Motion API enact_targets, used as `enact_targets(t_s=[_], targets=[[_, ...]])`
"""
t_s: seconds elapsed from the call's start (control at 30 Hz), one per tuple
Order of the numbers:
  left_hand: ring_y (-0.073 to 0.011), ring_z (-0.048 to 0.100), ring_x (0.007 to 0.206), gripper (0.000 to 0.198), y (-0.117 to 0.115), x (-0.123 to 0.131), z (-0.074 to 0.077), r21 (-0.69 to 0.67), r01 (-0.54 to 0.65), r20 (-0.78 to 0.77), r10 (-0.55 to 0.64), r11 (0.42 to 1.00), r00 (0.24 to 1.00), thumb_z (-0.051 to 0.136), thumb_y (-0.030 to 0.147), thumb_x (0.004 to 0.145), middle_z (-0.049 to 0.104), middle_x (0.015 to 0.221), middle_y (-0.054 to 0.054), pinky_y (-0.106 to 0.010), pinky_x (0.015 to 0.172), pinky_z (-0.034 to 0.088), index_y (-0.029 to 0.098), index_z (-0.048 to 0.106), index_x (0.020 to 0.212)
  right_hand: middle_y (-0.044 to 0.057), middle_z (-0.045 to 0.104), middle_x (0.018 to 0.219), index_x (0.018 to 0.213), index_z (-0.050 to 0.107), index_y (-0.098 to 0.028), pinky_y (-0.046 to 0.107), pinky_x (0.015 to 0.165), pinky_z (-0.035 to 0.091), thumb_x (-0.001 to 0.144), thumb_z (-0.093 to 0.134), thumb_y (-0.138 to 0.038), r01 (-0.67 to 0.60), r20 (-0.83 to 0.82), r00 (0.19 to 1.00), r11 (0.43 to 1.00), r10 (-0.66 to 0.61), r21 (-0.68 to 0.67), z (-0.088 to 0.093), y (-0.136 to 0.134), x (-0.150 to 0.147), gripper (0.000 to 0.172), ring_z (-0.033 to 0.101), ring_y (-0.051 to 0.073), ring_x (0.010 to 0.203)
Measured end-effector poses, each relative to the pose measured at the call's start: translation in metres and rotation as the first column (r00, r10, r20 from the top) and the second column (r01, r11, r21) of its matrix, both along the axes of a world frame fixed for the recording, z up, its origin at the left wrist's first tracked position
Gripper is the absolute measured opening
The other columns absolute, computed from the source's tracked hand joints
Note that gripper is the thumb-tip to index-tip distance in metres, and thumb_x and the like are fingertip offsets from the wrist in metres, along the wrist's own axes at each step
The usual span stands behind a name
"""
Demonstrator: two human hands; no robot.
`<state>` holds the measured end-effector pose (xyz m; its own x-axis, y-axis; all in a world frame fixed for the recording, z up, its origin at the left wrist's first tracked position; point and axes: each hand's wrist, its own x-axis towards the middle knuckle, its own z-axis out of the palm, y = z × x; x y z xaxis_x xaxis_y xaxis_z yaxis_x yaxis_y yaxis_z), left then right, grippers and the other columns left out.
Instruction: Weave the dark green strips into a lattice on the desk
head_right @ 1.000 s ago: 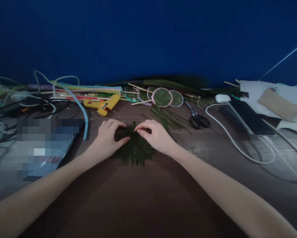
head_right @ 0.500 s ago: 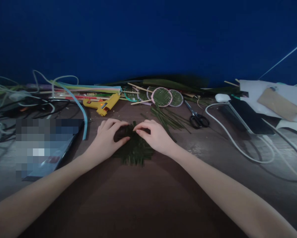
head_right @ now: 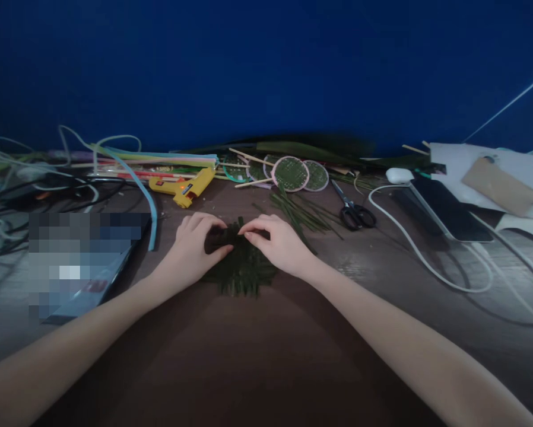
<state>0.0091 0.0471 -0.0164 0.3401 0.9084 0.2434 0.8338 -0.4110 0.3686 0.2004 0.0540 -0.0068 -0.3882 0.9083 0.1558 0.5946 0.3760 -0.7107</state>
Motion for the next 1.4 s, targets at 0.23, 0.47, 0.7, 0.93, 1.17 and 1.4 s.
enact_targets(t_s=[0.23,0.47,0.7,0.93,1.17,1.4], targets=[[-0.0229,0.045,0.097,0.034,-0.001,0.0015,0.0015,0.007,-0.017,0.001,0.017,1.0,1.0,0.063,0.024,0.073,0.052,0.102,-0.005,-0.039,0.086,0.037,0.019,0.047,0.103,0.001,0.065,0.086,0.088,0.066,-0.02,0.031,0.078,0.04,0.083,0.051,-0.019,0.006,0.002,1.0,1.0,-0.006,-0.015,0.0005,-0.0008,-0.0002,0.015,0.054,0.016,0.085],[-0.0228,0.046,0.097,0.036,-0.0012,0.0014,0.0016,0.019,-0.008,0.014,0.007,1.0,1.0,0.063,0.023,0.073,0.052,0.102,-0.005,-0.039,0.085,0.037,0.02,0.044,0.103,0.002,0.065,0.088,0.087,0.066,-0.02,0.033,0.079,0.041,0.083,0.051,-0.02,0.003,-0.007,1.0,1.0,-0.004,-0.017,-0.0004,-0.0006,-0.0003,0.016,0.054,0.017,0.086],[-0.0228,0.045,0.095,0.034,-0.0016,0.0014,0.0013,0.024,-0.017,0.004,0.017,1.0,1.0,0.064,0.023,0.072,0.051,0.101,-0.005,-0.038,0.082,0.037,0.019,0.045,0.1,0.003,0.065,0.087,0.088,0.066,-0.019,0.032,0.079,0.04,0.083,0.051,-0.02,-0.001,-0.006,1.0,1.0,0.001,-0.016,-0.0005,-0.0003,-0.0002,0.016,0.054,0.017,0.085],[-0.0235,0.043,0.098,0.025,-0.0008,0.0011,0.0013,-0.009,-0.016,-0.031,0.016,1.0,0.999,0.063,0.027,0.074,0.05,0.102,-0.005,-0.039,0.083,0.036,0.019,0.052,0.095,0.002,0.065,0.085,0.088,0.066,-0.02,0.033,0.077,0.04,0.084,0.05,-0.02,-0.007,-0.002,1.0,1.0,0.007,-0.017,0.0003,-0.0004,-0.0002,0.017,0.053,0.017,0.084],[-0.0236,0.043,0.099,0.026,-0.0008,0.001,0.0018,-0.021,-0.004,-0.043,0.003,1.0,0.999,0.062,0.028,0.076,0.049,0.103,-0.005,-0.04,0.085,0.036,0.018,0.053,0.098,0.002,0.065,0.086,0.088,0.066,-0.021,0.033,0.079,0.04,0.084,0.05,-0.021,-0.007,-0.006,1.0,1.0,0.007,-0.016,-0.0001,-0.0002,-0.0003,0.016,0.054,0.017,0.085],[-0.0238,0.043,0.1,0.029,0.0002,0.0,0.0,-0.024,0.004,-0.04,-0.005,1.0,0.999,0.061,0.029,0.076,0.049,0.103,-0.005,-0.04,0.085,0.035,0.021,0.053,0.103,0.002,0.065,0.086,0.087,0.066,-0.022,0.035,0.079,0.041,0.083,0.05,-0.021,-0.008,-0.013,1.0,1.0,0.008,-0.015,-0.0011,0.0004,0.0003,0.017,0.054,0.017,0.086]])
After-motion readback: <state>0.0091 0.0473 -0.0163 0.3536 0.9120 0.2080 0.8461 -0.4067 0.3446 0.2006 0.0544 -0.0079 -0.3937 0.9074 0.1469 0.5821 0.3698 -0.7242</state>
